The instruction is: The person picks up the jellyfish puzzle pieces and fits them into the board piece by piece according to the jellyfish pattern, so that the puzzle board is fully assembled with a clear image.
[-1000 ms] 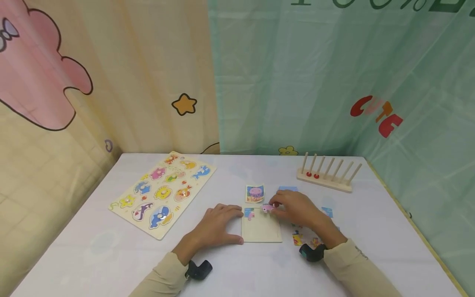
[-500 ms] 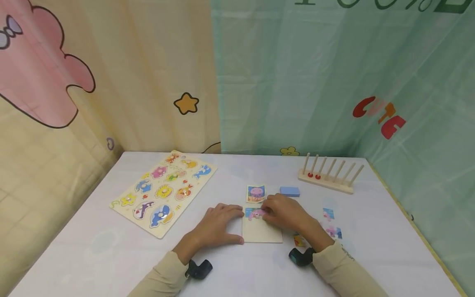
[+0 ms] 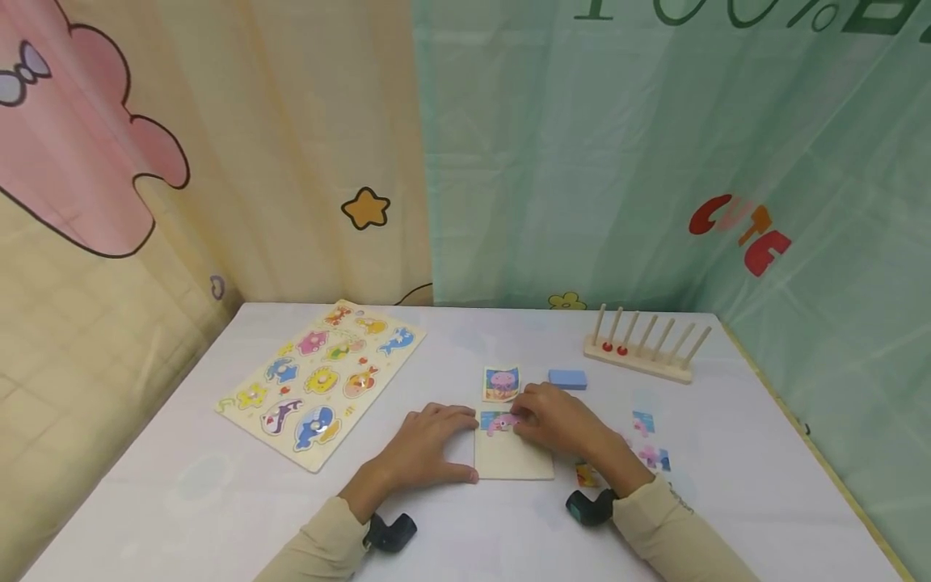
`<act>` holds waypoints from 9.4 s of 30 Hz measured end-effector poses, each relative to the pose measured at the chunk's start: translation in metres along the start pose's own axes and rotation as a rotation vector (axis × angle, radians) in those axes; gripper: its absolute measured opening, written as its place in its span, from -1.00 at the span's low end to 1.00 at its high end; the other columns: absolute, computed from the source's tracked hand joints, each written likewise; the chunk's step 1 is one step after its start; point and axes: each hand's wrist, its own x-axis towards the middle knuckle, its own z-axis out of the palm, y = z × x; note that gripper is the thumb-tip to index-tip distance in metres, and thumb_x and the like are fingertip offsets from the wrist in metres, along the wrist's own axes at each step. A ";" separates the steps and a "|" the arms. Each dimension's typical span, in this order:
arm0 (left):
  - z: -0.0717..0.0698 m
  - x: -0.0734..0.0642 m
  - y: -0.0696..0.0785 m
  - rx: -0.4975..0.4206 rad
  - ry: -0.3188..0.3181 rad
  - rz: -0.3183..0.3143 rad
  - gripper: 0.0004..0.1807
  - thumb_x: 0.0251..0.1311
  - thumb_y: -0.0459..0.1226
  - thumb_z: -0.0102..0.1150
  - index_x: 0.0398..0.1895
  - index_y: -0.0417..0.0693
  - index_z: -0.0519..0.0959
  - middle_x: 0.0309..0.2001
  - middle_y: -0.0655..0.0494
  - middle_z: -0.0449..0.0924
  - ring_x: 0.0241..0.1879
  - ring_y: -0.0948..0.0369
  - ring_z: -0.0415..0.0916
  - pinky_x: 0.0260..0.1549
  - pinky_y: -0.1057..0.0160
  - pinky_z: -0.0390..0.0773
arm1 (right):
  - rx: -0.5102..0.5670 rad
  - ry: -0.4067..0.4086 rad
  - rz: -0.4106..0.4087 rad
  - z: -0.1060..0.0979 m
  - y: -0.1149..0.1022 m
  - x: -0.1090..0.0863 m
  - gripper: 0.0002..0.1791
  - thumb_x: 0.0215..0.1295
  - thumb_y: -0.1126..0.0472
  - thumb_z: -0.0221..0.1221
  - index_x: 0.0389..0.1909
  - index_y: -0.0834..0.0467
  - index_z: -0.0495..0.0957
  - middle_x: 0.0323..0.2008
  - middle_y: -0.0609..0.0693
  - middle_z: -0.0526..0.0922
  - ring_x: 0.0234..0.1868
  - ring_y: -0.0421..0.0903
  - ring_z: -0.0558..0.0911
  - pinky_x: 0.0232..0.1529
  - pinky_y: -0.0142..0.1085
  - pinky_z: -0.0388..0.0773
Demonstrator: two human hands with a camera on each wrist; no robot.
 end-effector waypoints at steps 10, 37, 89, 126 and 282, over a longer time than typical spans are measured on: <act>0.001 -0.003 -0.001 0.001 0.011 0.005 -0.21 0.04 0.27 0.40 0.30 0.12 0.53 0.37 0.20 0.43 0.30 0.08 0.31 0.07 -0.05 0.33 | -0.016 -0.009 0.031 0.000 -0.006 -0.001 -0.79 0.26 0.12 0.40 -0.10 0.03 0.72 -0.24 -0.19 0.59 -0.23 -0.23 0.50 -0.12 -0.28 0.56; 0.001 0.000 -0.001 -0.030 -0.003 0.013 -0.21 0.03 0.27 0.40 0.30 0.12 0.54 0.37 0.19 0.42 0.31 0.08 0.30 0.08 -0.06 0.32 | 0.013 -0.054 -0.004 -0.004 0.000 -0.006 -0.68 0.28 0.06 0.39 0.04 -0.02 0.72 -0.22 -0.21 0.58 -0.24 -0.22 0.46 -0.20 -0.27 0.50; 0.001 -0.001 -0.003 -0.029 0.033 0.036 -0.23 0.03 0.22 0.44 0.28 0.08 0.55 0.36 0.15 0.43 0.30 0.06 0.30 0.04 -0.05 0.32 | 0.070 0.130 0.119 -0.049 0.088 -0.073 -0.77 0.17 0.22 0.41 -0.15 0.10 0.66 -0.15 -0.09 0.59 -0.05 0.03 0.62 -0.01 0.04 0.56; 0.003 -0.001 -0.006 -0.036 0.030 0.033 -0.22 0.03 0.25 0.41 0.29 0.12 0.54 0.37 0.19 0.43 0.31 0.09 0.29 0.05 -0.05 0.31 | 0.031 -0.041 0.156 -0.009 0.007 -0.011 -0.66 0.16 0.22 0.41 -0.02 -0.02 0.68 -0.27 -0.20 0.50 -0.30 -0.20 0.45 -0.24 -0.24 0.50; 0.000 -0.001 -0.003 -0.051 0.010 0.003 -0.21 0.04 0.23 0.43 0.30 0.10 0.53 0.36 0.19 0.42 0.32 0.09 0.28 0.06 -0.04 0.30 | -0.256 -0.028 -0.257 0.004 -0.038 0.001 -0.89 0.32 0.11 0.36 -0.21 0.01 0.78 -0.32 -0.16 0.67 -0.31 -0.19 0.57 -0.11 -0.23 0.56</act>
